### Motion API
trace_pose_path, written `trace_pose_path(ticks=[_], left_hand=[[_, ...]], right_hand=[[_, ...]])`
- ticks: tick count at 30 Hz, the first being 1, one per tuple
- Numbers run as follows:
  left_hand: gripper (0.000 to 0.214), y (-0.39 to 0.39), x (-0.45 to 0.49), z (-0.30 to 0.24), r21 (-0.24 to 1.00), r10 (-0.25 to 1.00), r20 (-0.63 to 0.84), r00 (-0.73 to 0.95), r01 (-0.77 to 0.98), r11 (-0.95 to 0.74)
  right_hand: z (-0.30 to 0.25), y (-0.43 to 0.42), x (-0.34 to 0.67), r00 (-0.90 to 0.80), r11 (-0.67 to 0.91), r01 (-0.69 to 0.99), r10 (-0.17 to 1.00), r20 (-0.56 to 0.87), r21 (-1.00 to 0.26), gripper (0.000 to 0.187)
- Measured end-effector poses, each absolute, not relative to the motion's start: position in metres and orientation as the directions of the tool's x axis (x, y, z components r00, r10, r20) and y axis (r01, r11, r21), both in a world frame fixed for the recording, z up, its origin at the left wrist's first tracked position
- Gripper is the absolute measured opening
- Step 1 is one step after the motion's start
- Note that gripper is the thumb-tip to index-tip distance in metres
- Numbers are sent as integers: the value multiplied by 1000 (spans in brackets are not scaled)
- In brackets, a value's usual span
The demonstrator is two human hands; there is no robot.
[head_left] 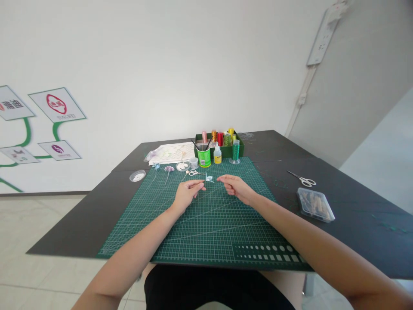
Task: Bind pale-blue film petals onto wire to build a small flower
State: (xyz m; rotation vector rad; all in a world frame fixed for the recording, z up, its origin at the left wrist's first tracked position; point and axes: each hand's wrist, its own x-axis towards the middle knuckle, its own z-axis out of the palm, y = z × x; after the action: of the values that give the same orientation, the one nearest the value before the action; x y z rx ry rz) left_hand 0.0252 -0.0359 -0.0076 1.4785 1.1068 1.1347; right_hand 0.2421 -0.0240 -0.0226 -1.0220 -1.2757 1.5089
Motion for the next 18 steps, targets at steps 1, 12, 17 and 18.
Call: trace_pose_path(ticks=[1,12,17,18], left_hand=[[41,-35,25,-7,985,979,121,163,101,-139],[39,-36,25,-7,985,980,103,171,118,-124],[39,-32,22,-11,977,973,136,184,136,-163],[39,-32,22,-11,976,973,140,183,140,-166]], right_hand=[[-23,-23,242,-171,-39,-97,985,-22,-995,27],[-13,-45,225,-295,-93,-112,954,-57,-989,28],[-3,-62,215,-513,-214,-146,851,-111,-966,34],[-2,-65,214,-522,-208,-103,844,-125,-973,35]])
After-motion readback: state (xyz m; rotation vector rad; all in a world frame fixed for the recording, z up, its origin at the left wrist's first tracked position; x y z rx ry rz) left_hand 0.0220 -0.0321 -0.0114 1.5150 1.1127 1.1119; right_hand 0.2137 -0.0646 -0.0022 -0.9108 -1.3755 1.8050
